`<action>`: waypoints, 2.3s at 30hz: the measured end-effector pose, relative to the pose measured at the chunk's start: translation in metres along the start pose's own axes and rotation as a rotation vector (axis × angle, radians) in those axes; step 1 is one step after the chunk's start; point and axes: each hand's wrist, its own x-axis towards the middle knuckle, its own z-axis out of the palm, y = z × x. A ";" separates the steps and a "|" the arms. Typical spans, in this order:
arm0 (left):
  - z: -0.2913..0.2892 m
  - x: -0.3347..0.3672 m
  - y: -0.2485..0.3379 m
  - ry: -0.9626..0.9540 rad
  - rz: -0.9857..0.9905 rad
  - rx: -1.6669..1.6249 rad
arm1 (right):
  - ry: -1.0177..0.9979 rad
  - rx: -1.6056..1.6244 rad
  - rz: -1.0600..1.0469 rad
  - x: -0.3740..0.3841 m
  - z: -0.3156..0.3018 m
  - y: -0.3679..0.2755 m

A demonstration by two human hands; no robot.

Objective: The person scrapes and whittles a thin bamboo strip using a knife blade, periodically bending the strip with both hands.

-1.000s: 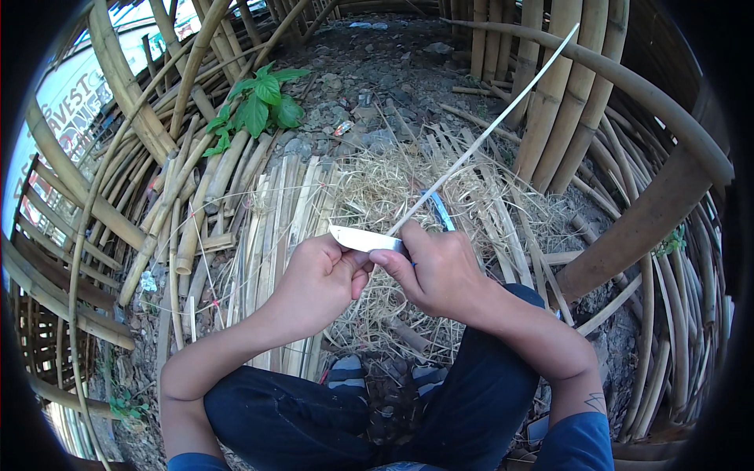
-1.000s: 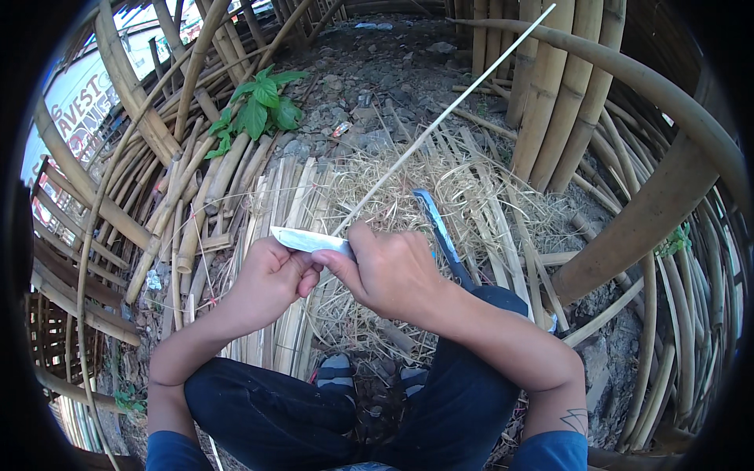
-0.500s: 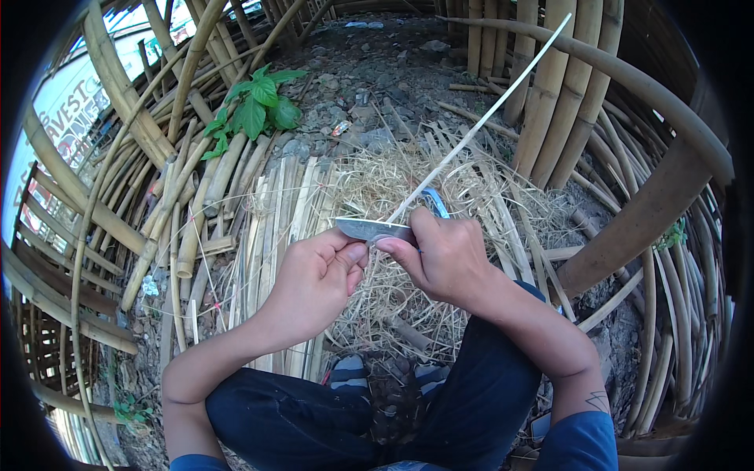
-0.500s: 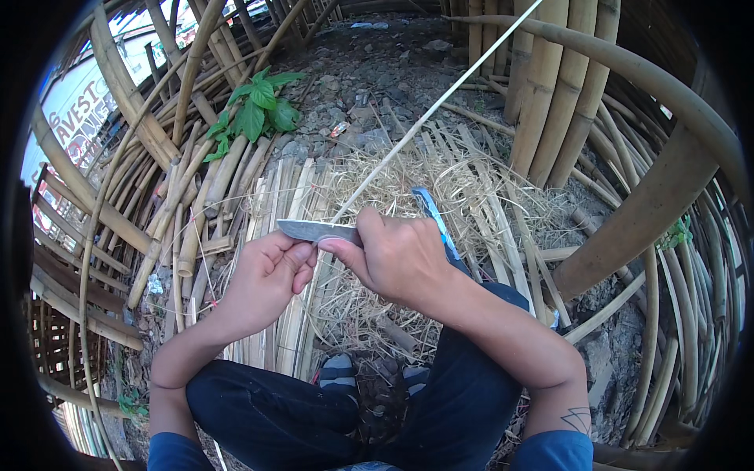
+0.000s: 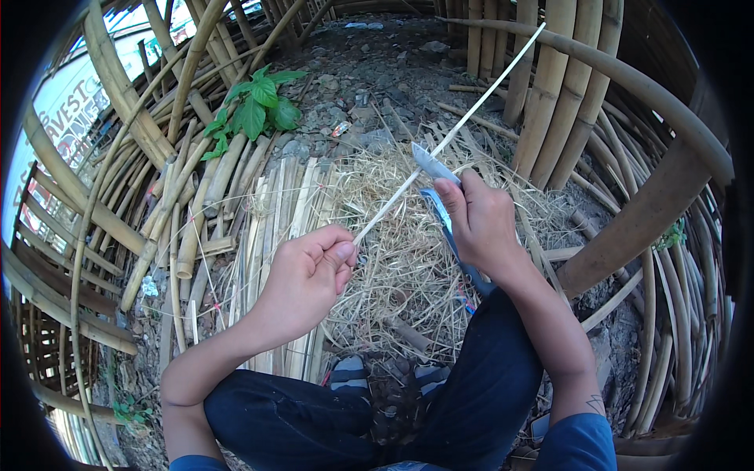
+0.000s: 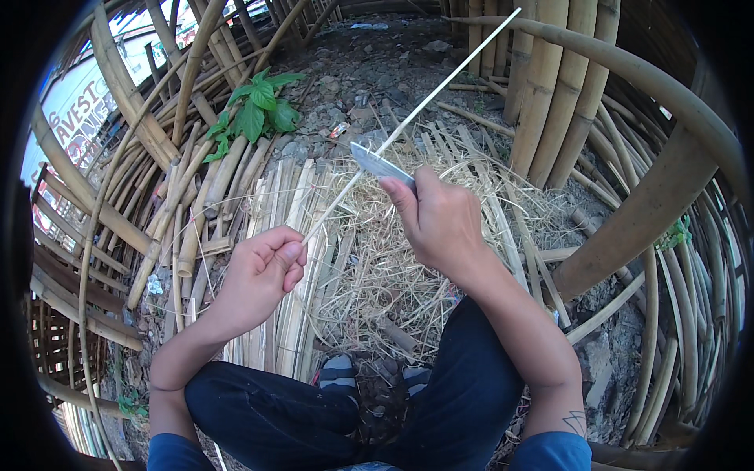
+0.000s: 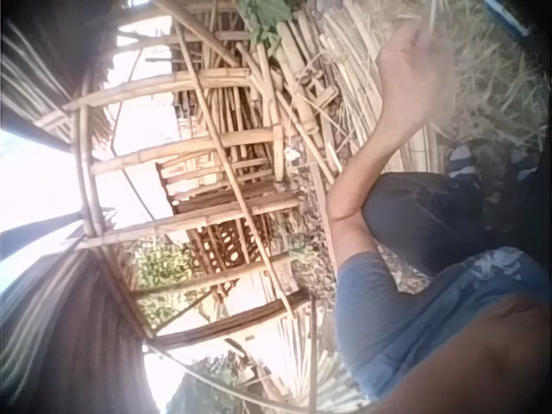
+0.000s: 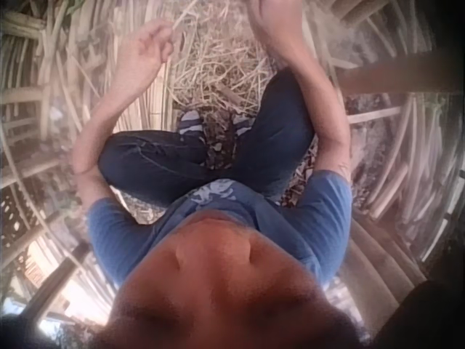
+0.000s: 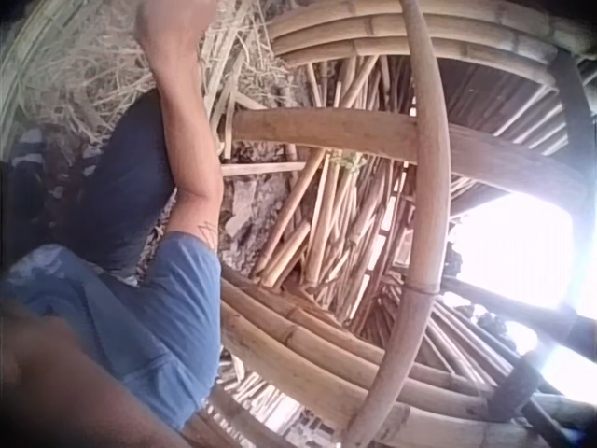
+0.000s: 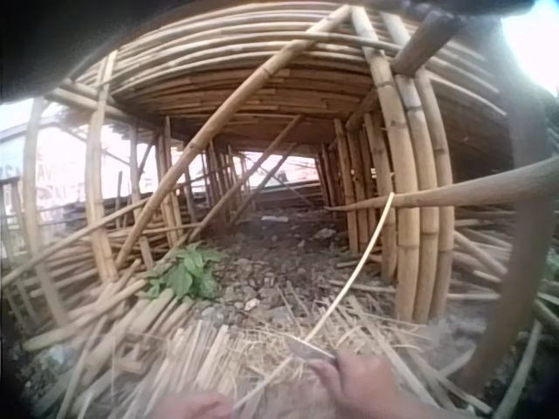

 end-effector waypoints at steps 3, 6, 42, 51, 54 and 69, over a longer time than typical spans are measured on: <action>-0.003 0.000 -0.004 -0.009 -0.005 0.020 | 0.046 -0.031 0.017 0.001 0.001 0.015; -0.002 0.002 -0.007 -0.028 -0.030 0.034 | 0.019 0.096 0.051 -0.003 0.001 0.007; 0.003 -0.001 -0.006 -0.056 -0.068 0.066 | -0.069 0.014 0.037 -0.005 0.002 0.007; 0.002 -0.004 -0.009 -0.052 -0.063 0.119 | 0.005 -0.089 0.235 0.001 -0.010 0.029; 0.002 0.000 -0.017 0.014 -0.039 0.118 | -0.064 0.003 0.143 -0.004 -0.010 0.010; 0.007 -0.006 -0.018 0.089 0.081 0.267 | -0.085 0.056 0.074 -0.009 -0.009 0.010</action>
